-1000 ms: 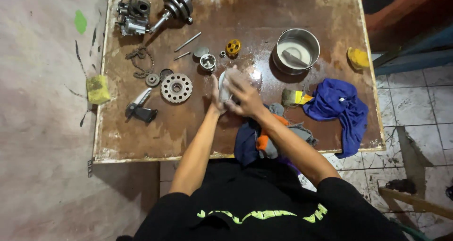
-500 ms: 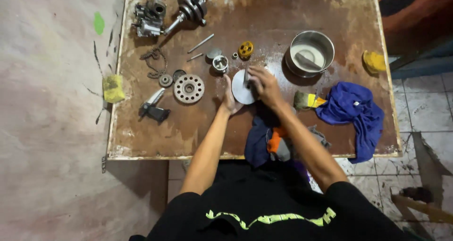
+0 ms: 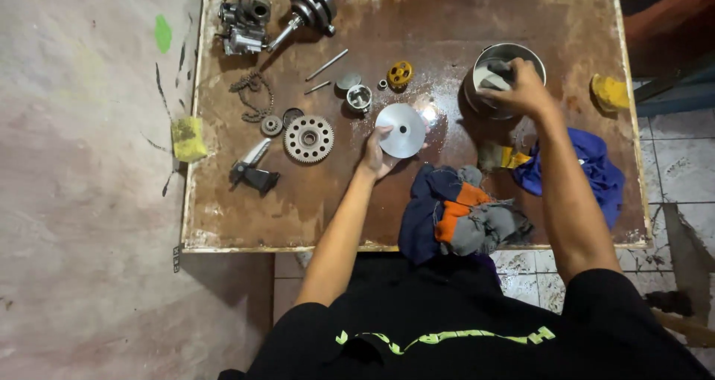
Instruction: The person scrubs a circular metal disc with a sponge, repeatedly dipping the sponge into a metal pot of liquid. They then wipe the disc with a cloth and continue scrubbing it with the sponge.
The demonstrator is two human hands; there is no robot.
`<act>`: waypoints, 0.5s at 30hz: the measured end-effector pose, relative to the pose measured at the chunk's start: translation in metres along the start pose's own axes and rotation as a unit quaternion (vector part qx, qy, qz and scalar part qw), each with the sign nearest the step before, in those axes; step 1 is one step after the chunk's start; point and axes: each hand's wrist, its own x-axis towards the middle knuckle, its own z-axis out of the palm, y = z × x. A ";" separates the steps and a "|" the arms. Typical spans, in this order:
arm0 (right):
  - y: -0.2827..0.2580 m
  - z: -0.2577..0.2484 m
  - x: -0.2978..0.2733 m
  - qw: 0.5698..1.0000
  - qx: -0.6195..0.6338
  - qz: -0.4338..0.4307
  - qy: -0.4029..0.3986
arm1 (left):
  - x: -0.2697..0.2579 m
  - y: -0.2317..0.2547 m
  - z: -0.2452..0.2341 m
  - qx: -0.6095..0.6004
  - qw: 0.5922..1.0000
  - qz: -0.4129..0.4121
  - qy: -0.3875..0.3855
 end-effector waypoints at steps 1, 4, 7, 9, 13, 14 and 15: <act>0.000 -0.006 0.003 0.997 0.040 0.027 -0.053 | -0.002 0.005 0.008 0.003 1.000 0.004 0.008; 0.104 0.023 0.020 0.992 -0.045 0.049 -0.103 | -0.017 0.024 0.048 -0.016 0.998 -0.001 -0.059; 0.026 0.007 -0.003 0.989 -0.148 0.006 0.027 | -0.016 0.028 0.051 -0.032 0.995 -0.010 -0.093; -0.003 0.007 -0.003 0.980 -0.183 0.012 0.080 | -0.013 0.028 0.051 -0.029 0.995 -0.006 -0.097; 0.018 0.019 0.004 0.973 -0.223 0.061 -0.006 | -0.012 0.022 0.039 -0.029 0.995 -0.006 -0.094; 0.008 0.013 0.004 0.973 -0.223 0.060 -0.004 | -0.007 0.019 0.031 -0.027 0.995 -0.006 -0.095; -0.002 0.008 0.004 0.976 -0.206 0.052 0.045 | -0.003 0.016 0.024 -0.038 0.998 -0.017 -0.041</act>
